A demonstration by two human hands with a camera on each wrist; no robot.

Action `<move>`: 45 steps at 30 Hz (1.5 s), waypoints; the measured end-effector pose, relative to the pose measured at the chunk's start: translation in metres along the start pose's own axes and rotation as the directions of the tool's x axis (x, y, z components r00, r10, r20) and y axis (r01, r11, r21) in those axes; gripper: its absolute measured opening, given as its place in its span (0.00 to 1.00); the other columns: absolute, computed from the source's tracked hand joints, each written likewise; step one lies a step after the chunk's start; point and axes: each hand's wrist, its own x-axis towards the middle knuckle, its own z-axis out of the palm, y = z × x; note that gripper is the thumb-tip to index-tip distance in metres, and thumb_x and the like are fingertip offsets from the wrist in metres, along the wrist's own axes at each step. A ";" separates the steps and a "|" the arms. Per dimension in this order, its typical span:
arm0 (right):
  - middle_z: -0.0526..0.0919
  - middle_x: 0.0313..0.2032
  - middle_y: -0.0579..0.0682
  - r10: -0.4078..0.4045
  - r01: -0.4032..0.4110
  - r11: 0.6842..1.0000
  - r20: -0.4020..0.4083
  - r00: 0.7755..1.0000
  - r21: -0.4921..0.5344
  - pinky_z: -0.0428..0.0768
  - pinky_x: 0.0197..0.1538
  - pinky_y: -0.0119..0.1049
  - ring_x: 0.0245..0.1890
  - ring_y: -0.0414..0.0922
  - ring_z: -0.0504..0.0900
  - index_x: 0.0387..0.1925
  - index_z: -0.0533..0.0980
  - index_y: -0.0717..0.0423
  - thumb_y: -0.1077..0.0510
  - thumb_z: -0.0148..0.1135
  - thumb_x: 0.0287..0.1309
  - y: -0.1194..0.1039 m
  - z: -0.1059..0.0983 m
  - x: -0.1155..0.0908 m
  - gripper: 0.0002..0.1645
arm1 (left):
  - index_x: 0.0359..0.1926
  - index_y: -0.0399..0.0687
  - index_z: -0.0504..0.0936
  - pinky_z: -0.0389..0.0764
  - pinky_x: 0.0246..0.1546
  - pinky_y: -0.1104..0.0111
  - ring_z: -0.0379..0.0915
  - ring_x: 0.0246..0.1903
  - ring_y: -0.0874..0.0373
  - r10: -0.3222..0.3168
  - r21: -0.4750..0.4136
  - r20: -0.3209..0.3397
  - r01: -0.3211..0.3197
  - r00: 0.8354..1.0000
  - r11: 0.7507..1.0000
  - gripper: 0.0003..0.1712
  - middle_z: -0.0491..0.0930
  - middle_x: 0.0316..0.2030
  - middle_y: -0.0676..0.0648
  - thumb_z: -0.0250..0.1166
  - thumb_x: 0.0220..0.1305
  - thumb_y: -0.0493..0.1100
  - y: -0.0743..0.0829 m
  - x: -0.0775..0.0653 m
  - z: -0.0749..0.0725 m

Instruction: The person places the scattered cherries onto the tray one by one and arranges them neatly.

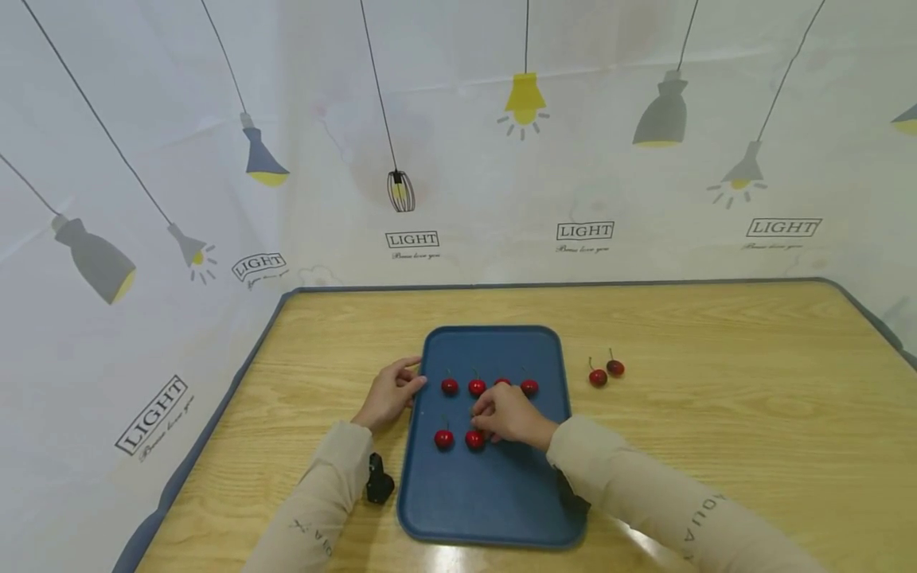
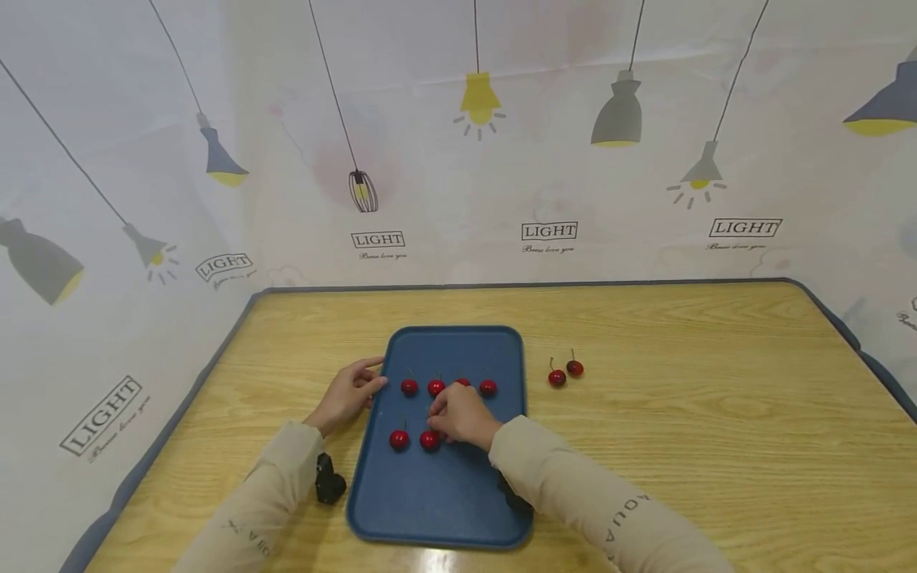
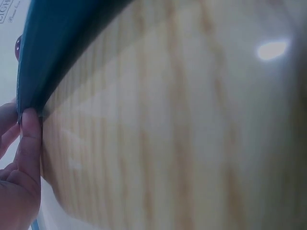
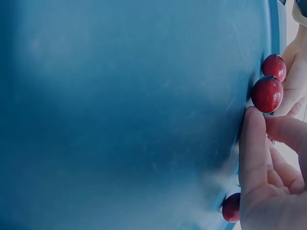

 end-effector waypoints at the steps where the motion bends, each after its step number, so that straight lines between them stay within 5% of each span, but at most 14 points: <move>1: 0.80 0.22 0.51 0.024 -0.024 1.000 0.001 1.000 0.009 0.78 0.20 0.31 0.17 0.41 0.77 0.30 0.79 0.68 0.66 0.63 0.47 -0.001 0.000 0.000 0.07 | 0.59 0.41 0.67 0.78 0.24 0.67 0.71 0.28 0.57 0.004 0.001 0.001 -0.004 1.000 1.000 0.25 0.73 0.35 0.42 0.58 0.60 0.37 0.000 0.000 0.000; 45: 0.81 0.23 0.54 0.079 -0.079 0.997 -0.021 0.997 0.009 0.79 0.21 0.32 0.17 0.43 0.79 0.30 0.79 0.68 0.68 0.63 0.47 0.003 -0.001 0.000 0.06 | 0.59 0.42 0.67 0.78 0.24 0.68 0.71 0.28 0.57 0.000 0.027 -0.003 0.000 1.000 1.000 0.25 0.74 0.36 0.42 0.58 0.60 0.38 -0.002 0.001 0.000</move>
